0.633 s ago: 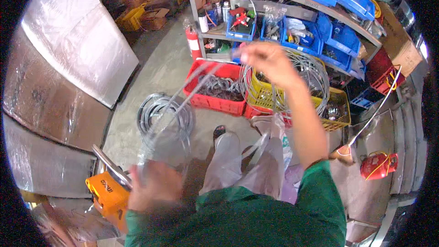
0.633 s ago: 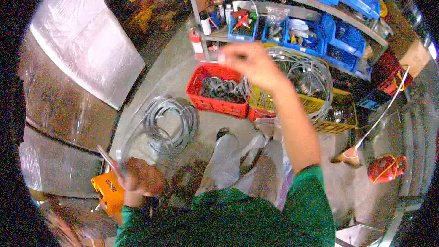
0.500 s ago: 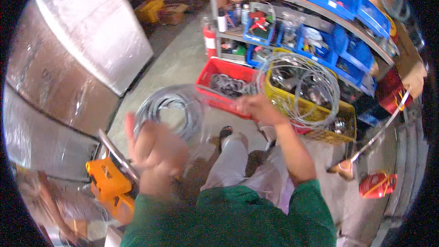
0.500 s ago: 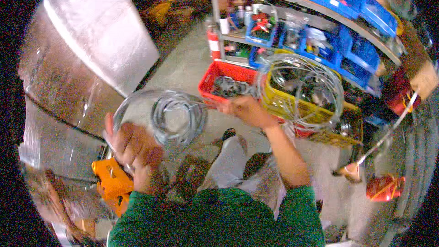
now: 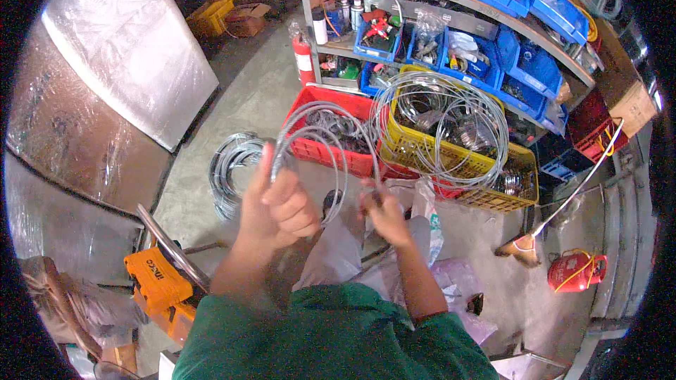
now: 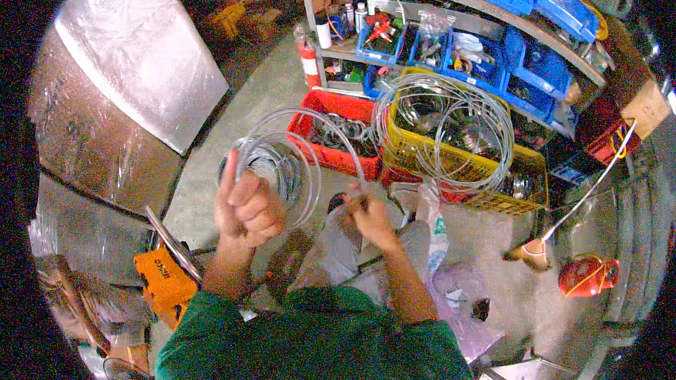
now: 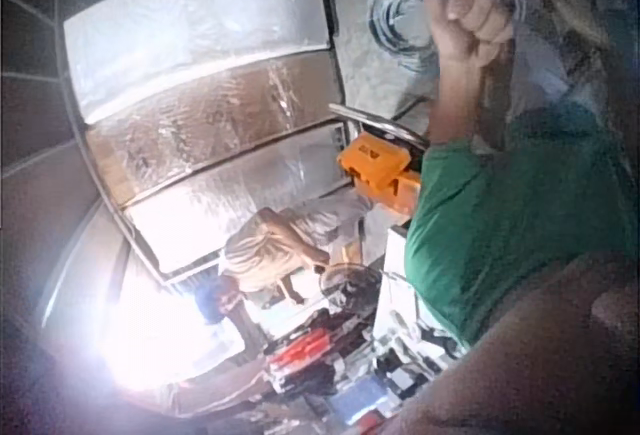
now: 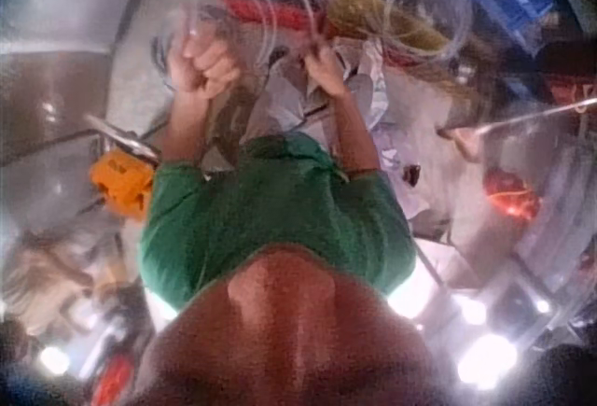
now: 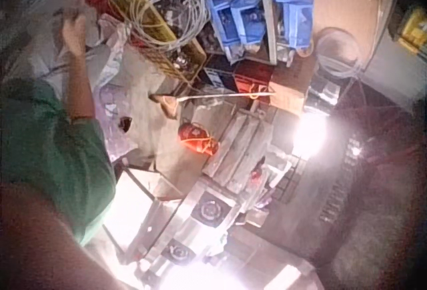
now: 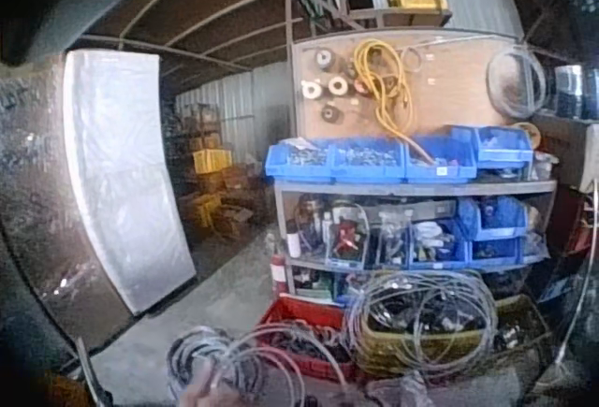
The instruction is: The person sits on the floor and coils lengths of white cable by hand into neat loops, securing each bundle with a twist tie. The person repeats this process for multiple cable lengths, placing the finished coils into a yellow basket.
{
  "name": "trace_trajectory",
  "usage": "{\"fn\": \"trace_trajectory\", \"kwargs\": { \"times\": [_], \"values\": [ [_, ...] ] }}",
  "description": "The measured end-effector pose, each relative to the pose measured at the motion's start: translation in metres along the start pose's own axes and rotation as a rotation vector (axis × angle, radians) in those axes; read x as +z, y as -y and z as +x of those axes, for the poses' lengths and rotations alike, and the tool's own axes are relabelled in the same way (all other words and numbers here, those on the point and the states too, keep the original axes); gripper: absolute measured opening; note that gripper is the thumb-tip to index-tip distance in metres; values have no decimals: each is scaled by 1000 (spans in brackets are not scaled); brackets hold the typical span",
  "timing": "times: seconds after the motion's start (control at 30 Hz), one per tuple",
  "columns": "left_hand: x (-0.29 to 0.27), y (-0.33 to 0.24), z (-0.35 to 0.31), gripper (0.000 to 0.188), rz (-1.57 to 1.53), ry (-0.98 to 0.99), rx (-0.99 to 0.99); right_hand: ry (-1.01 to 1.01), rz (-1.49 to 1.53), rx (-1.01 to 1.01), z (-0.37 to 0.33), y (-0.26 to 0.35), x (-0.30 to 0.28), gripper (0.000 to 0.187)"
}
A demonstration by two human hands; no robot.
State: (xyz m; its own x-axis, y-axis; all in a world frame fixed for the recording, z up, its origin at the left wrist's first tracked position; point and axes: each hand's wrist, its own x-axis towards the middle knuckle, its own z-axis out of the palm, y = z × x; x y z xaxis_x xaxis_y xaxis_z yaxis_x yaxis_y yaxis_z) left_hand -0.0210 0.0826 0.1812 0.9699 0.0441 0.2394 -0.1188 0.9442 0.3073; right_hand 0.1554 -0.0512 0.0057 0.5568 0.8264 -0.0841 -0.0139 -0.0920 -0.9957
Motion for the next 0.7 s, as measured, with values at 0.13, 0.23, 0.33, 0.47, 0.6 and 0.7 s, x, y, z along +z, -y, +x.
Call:
{"fn": "trace_trajectory", "kwargs": {
  "times": [0.13,0.23,0.33,0.47,0.6,0.7],
  "values": [
    [18,9,-9,64,-4,24,-66,-264,-397,-296,2,61,-37,78],
    [20,22,-7,62,33,-15,-183,-436,-651,-630,3,121,-48,89],
    [18,28,-4,62,33,-50,-286,-210,-766,-874,2,161,-52,84],
    [19,28,-5,67,13,-57,-344,343,-650,-788,25,155,-39,63],
    [22,23,-2,68,71,-104,-120,591,8,-303,54,96,-24,43],
    [12,17,6,67,287,-184,99,537,150,-221,38,27,15,41]
  ]
}}
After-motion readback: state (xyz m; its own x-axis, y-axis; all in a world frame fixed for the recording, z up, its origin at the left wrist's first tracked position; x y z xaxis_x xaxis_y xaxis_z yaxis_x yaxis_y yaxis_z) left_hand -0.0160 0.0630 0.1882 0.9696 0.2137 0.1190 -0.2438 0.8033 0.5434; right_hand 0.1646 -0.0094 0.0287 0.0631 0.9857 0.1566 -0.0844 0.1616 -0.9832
